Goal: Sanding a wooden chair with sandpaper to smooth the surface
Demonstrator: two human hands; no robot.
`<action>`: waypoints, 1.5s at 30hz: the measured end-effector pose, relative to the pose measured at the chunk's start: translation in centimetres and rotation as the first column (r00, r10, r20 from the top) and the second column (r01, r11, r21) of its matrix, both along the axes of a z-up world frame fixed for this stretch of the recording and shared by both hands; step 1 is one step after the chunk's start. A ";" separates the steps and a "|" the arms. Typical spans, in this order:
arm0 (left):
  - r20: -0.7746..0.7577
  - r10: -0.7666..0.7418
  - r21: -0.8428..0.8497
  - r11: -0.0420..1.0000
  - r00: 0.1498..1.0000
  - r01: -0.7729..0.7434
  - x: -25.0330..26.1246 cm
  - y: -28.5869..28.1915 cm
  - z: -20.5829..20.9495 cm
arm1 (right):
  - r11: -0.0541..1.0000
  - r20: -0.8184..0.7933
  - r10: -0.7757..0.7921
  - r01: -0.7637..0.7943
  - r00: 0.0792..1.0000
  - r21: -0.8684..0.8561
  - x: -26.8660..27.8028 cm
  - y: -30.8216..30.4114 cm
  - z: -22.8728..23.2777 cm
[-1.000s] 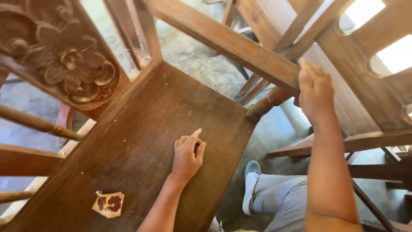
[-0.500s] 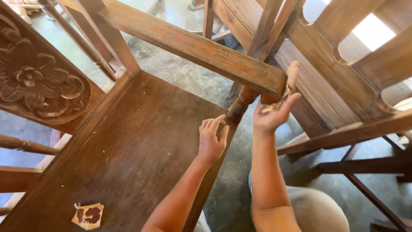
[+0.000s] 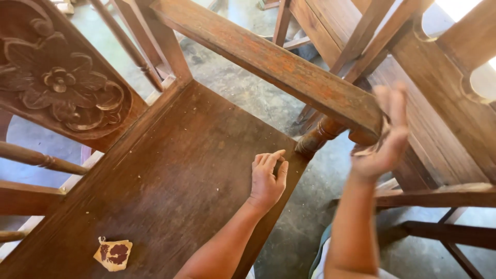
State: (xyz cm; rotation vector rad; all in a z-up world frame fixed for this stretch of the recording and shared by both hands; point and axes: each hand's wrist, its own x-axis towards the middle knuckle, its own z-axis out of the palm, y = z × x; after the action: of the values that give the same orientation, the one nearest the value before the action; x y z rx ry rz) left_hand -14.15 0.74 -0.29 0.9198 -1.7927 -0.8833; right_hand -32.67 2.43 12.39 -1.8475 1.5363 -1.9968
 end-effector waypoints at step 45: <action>-0.092 -0.118 0.175 0.976 0.989 0.133 -0.9 0.6 1.8 | 0.954 -0.210 -0.281 0.296 0.936 0.042 1.0 0.5 0.6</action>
State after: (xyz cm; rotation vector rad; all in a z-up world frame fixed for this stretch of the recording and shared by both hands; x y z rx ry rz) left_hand -15.04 1.30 1.47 0.8783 -1.7364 -1.1637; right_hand -31.66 2.92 12.99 -1.9461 2.0162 -1.8712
